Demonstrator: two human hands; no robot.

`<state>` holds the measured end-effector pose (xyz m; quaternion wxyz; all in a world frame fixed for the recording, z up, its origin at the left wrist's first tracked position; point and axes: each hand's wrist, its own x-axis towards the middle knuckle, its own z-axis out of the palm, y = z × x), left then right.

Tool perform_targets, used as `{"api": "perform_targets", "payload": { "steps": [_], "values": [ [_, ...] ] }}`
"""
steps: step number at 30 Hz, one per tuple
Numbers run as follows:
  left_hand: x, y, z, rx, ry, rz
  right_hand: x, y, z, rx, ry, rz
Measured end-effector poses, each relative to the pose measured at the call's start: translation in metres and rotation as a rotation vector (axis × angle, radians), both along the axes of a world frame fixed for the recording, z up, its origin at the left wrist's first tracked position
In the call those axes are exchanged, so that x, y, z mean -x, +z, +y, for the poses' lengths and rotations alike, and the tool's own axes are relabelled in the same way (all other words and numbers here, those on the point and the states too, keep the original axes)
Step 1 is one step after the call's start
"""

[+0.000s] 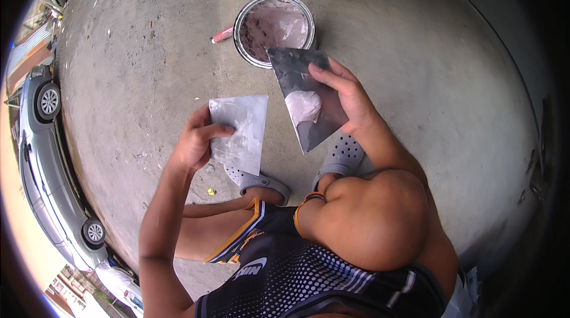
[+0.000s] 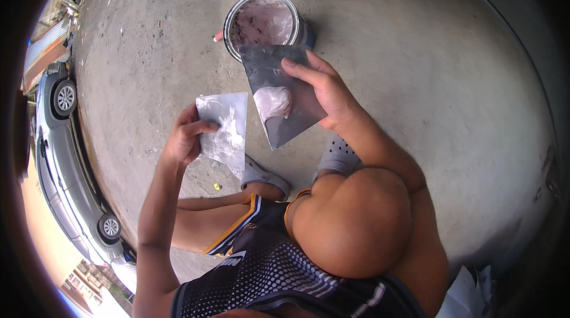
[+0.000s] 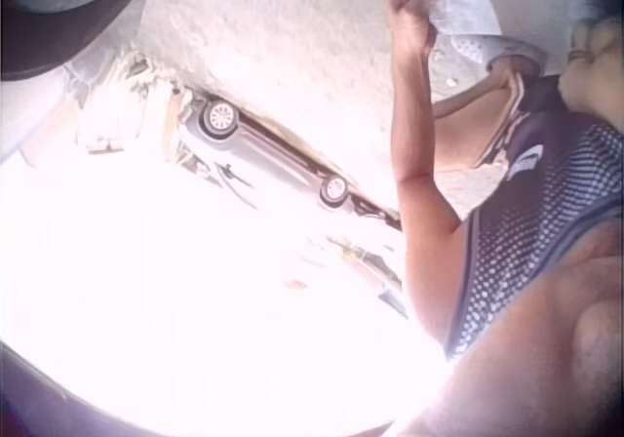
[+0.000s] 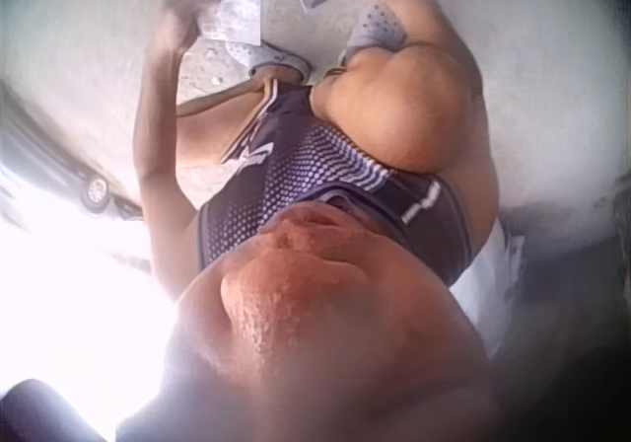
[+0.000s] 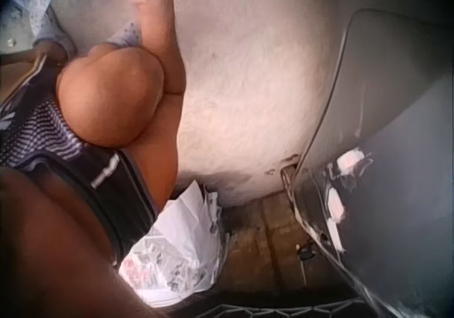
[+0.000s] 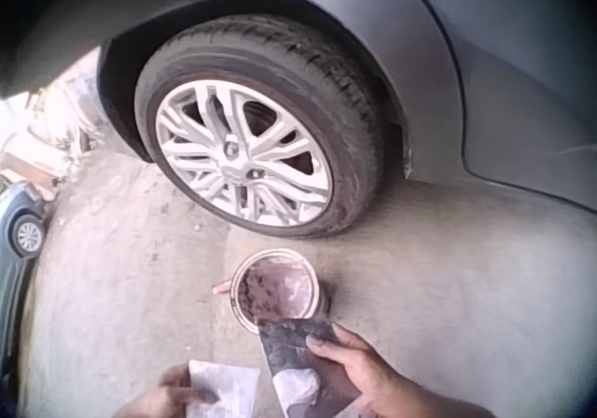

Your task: The person mixes body filler with a hardener on a metal sheet using a putty knife, then applies the mixture to the rear quarter panel of a silver car to fill dents.

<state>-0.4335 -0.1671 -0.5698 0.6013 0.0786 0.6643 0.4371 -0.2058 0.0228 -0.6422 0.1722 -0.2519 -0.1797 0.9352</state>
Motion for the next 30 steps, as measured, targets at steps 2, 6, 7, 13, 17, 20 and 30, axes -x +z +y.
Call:
{"api": "perform_targets", "payload": {
  "steps": [2, 6, 7, 13, 17, 20, 30],
  "values": [
    [-0.003, -0.007, -0.009, -0.037, 0.022, 0.160, -0.003, 0.004, 0.007, -0.098, -0.068, -0.015],
    [0.001, -0.001, 0.016, -0.503, 0.463, -0.023, -0.007, 0.000, 0.006, -0.098, -0.102, -0.018],
    [0.003, 0.003, 0.028, -0.594, 0.473, -0.067, -0.005, 0.000, 0.004, -0.072, -0.086, 0.000],
    [-0.025, 0.010, 0.116, -0.645, 0.323, 0.024, 0.006, 0.016, -0.004, -0.377, 0.076, 0.181],
    [-0.012, 0.003, 0.126, -0.699, -0.164, 0.042, 0.000, 0.024, 0.007, -0.349, -0.048, 0.171],
    [0.042, -0.014, 0.159, -0.885, 0.051, 0.475, -0.020, 0.014, 0.020, -0.323, -0.203, 0.125],
    [0.179, -0.243, 0.125, -0.097, -0.210, 1.577, -0.075, -0.017, 0.033, -0.409, -0.353, -0.128]
  ]
}}
